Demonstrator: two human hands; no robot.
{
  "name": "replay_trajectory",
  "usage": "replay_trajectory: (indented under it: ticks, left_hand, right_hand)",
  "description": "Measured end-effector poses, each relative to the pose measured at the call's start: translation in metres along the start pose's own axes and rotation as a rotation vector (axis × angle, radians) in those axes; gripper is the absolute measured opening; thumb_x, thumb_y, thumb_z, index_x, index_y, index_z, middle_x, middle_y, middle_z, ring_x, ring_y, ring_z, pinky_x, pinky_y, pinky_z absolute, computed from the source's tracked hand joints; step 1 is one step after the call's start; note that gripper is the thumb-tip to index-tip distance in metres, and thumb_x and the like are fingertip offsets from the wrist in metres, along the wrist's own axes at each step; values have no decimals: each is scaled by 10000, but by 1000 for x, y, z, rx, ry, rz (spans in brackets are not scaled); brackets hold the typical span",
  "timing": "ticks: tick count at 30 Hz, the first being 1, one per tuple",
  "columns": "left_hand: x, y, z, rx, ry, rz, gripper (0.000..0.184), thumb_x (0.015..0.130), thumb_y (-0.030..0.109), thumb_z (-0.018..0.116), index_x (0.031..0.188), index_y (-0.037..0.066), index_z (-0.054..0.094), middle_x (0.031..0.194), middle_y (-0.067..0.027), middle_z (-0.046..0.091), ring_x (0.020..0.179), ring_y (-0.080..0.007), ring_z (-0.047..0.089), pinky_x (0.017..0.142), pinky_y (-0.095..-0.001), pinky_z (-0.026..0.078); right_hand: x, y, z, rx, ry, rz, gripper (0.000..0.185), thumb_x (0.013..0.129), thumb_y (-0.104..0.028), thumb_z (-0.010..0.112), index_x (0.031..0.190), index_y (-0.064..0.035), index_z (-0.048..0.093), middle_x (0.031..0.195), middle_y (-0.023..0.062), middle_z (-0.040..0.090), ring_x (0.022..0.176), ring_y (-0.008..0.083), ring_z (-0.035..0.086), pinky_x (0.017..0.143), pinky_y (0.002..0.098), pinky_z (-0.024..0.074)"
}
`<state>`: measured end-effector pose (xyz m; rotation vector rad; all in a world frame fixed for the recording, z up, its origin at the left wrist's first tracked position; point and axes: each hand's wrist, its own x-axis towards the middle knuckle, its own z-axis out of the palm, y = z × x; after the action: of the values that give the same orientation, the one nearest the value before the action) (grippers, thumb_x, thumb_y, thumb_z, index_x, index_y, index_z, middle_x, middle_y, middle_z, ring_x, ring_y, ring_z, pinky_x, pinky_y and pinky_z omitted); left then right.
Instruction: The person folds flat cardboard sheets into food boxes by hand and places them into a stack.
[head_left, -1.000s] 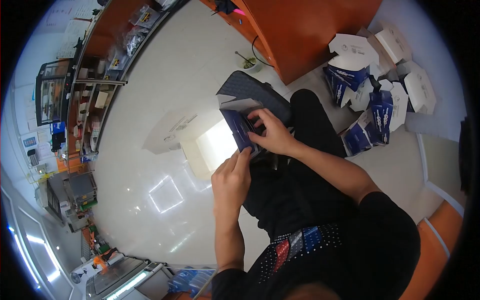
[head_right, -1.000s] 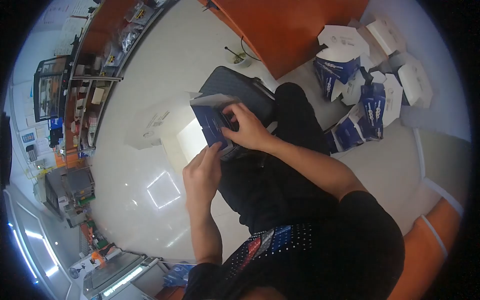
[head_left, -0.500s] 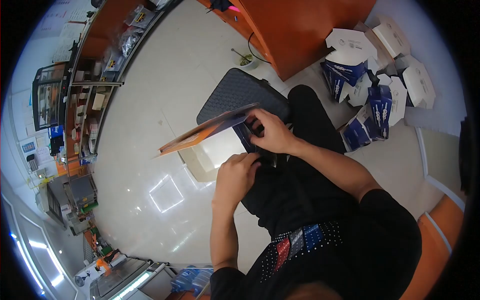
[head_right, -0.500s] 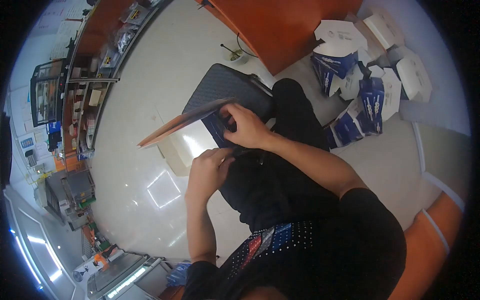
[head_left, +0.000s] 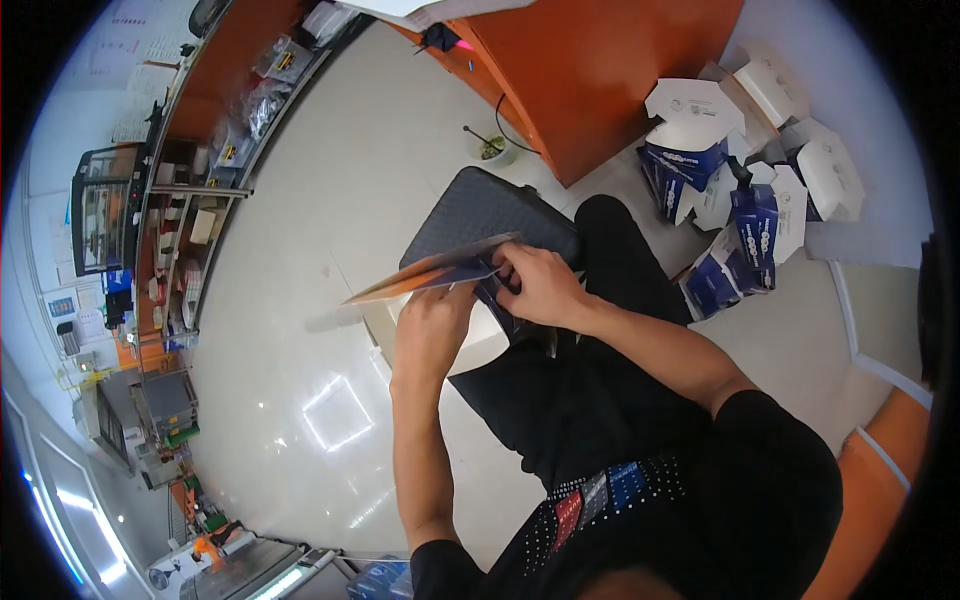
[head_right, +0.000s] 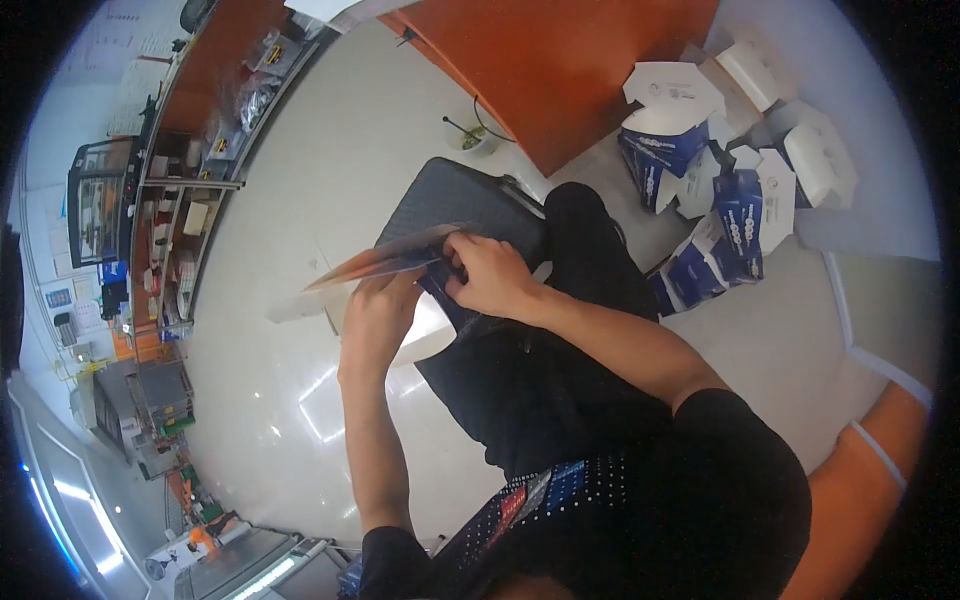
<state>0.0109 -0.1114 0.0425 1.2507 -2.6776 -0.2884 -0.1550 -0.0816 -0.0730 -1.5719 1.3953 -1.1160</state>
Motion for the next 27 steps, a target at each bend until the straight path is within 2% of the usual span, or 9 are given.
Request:
replay_trajectory:
  ticks: [1,4,7,10,13,19,22,23,27]
  left_hand:
    - [0,0,-2,-15,-23,-23,257,791,9,738,1047,28,738,996,-188,731,905,-357,707,790,-430,570]
    - [-1,-5,-4,-29,-59,7,268,781,17,748,1049,28,742,986,-189,729,889,-351,709,781,-423,568]
    - [3,-2,-9,-56,-74,-8,257,777,20,753,1034,27,743,964,-179,733,856,-355,707,768,-422,565]
    - [7,1,-12,-59,-82,12,213,790,39,748,1003,27,747,941,-170,735,825,-362,702,751,-427,562]
    - [9,-9,-6,-78,-180,3,183,811,64,739,990,25,744,941,-166,733,832,-361,699,740,-433,556]
    - [9,-18,7,-109,-223,-10,232,842,82,734,1068,31,728,969,-154,739,879,-354,700,780,-433,550]
    - [1,-13,10,-242,-50,-12,264,850,77,735,1111,40,714,1017,-160,736,904,-348,699,803,-411,550]
    - [-7,-8,8,-293,9,-92,292,867,73,737,1158,65,709,1078,-156,731,955,-297,708,799,-414,562]
    - [-68,-27,28,-54,494,-584,297,920,144,716,1192,26,699,1112,-174,726,938,-259,720,741,-419,569]
  right_hand:
    - [3,-3,2,15,49,15,266,744,-83,735,977,3,639,821,146,687,721,281,696,655,403,545]
    - [7,-10,0,-44,39,12,196,745,-81,736,894,9,648,773,163,681,679,311,691,652,415,539]
    - [9,-12,0,-57,58,7,154,784,-141,721,848,-13,662,822,176,709,788,387,698,706,476,549]
    - [7,-10,1,-33,72,20,137,796,-132,716,846,-20,655,817,175,705,778,392,694,694,484,547]
    - [7,-7,8,-45,92,-17,125,806,-127,710,838,-24,647,809,178,698,764,404,687,684,495,545]
    - [8,-2,14,-92,125,-54,135,826,-146,691,855,-24,638,810,178,690,755,413,679,671,511,545]
    - [8,-4,9,-86,64,-13,155,847,-165,687,870,-22,633,827,179,688,754,411,679,671,514,544]
    - [6,-3,7,-81,58,-20,176,865,-189,683,871,-21,631,843,181,689,755,411,679,669,513,544]
    - [7,-9,5,-85,99,-38,282,935,-294,655,871,-21,627,895,186,686,759,417,680,660,510,539]
